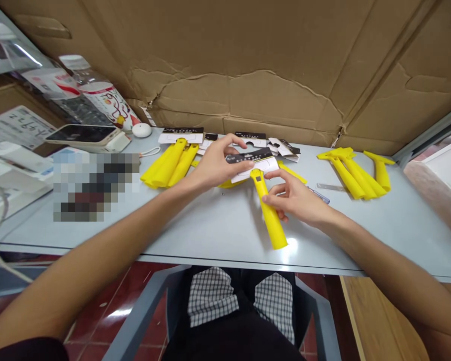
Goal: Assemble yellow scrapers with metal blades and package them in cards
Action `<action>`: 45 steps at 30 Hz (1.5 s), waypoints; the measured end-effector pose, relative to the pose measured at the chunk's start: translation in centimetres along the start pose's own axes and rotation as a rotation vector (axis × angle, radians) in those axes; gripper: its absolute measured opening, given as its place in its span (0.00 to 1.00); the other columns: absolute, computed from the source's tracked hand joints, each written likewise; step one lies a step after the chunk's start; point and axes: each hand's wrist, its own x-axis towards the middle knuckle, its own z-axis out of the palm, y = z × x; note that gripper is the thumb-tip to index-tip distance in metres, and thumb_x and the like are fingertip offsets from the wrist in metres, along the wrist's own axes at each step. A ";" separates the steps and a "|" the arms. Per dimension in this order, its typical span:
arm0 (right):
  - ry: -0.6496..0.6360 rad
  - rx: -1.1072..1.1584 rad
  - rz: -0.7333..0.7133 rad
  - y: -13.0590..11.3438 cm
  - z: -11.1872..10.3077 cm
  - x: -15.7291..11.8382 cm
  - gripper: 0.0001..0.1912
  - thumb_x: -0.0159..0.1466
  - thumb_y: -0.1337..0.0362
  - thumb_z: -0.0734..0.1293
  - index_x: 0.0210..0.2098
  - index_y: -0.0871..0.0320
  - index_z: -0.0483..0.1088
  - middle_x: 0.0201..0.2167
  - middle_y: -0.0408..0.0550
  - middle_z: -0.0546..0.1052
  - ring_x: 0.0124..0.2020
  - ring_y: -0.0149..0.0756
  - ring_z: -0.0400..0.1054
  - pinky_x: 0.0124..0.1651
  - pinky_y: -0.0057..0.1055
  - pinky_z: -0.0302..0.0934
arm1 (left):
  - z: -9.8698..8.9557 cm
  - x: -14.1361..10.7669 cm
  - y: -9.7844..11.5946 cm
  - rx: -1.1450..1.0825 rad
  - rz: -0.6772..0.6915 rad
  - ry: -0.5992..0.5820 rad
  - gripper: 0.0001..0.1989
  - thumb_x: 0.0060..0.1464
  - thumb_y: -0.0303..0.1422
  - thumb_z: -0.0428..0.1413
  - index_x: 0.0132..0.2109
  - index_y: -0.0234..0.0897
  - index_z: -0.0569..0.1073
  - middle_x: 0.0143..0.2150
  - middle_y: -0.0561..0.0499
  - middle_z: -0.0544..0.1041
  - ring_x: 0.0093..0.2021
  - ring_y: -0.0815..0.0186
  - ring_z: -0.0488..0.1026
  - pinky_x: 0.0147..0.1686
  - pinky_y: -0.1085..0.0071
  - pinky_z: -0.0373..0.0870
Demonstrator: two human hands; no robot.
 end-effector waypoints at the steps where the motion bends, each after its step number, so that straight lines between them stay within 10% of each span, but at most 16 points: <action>1: 0.036 -0.056 0.000 0.0 0.1 -0.1 0.28 0.65 0.61 0.74 0.60 0.51 0.60 0.32 0.39 0.77 0.22 0.33 0.68 0.23 0.33 0.64 | -0.2 0.2 -0.3 0.074 0.061 -0.042 0.19 0.50 0.43 0.72 0.45 0.41 0.78 0.42 0.50 0.83 0.43 0.58 0.79 0.43 0.64 0.74; 11: 0.051 -0.597 -0.211 1.0 0.9 -0.5 0.12 0.69 0.64 0.63 0.53 0.51 0.65 0.25 0.37 0.77 0.28 0.38 0.70 0.38 0.39 0.61 | -0.2 0.4 -1.8 0.397 0.368 -0.432 0.26 0.63 0.48 0.64 0.63 0.43 0.82 0.59 0.41 0.80 0.60 0.50 0.77 0.63 0.51 0.72; 25: 0.051 -0.778 -0.288 1.7 0.9 0.1 0.20 0.75 0.57 0.61 0.60 0.59 0.73 0.29 0.44 0.80 0.31 0.40 0.73 0.37 0.37 0.61 | 1.0 -1.1 -2.4 0.799 0.472 -0.334 0.29 0.73 0.46 0.56 0.74 0.40 0.70 0.77 0.33 0.64 0.76 0.39 0.60 0.72 0.36 0.61; 31: 0.295 -1.006 -0.442 4.5 1.3 -3.4 0.25 0.78 0.61 0.57 0.62 0.68 0.76 0.53 0.62 0.84 0.56 0.56 0.76 0.60 0.52 0.71 | 0.0 -6.7 0.1 0.787 0.468 -0.256 0.25 0.77 0.38 0.47 0.70 0.30 0.73 0.71 0.30 0.73 0.71 0.43 0.70 0.71 0.41 0.68; 36: 0.328 -1.168 -0.426 7.3 3.3 -5.5 0.30 0.81 0.61 0.55 0.71 0.77 0.68 0.73 0.68 0.71 0.77 0.59 0.62 0.80 0.53 0.56 | 1.8 -12.0 -1.9 0.750 0.397 -0.290 0.25 0.77 0.35 0.45 0.68 0.23 0.75 0.74 0.27 0.71 0.75 0.42 0.68 0.75 0.43 0.65; 45: 0.300 -1.184 -0.266 8.0 3.9 -5.5 0.34 0.80 0.56 0.53 0.79 0.66 0.60 0.81 0.61 0.57 0.83 0.52 0.49 0.83 0.55 0.47 | 3.4 -13.1 -2.8 0.751 0.309 -0.295 0.28 0.78 0.39 0.43 0.76 0.31 0.65 0.82 0.31 0.59 0.83 0.46 0.53 0.79 0.44 0.53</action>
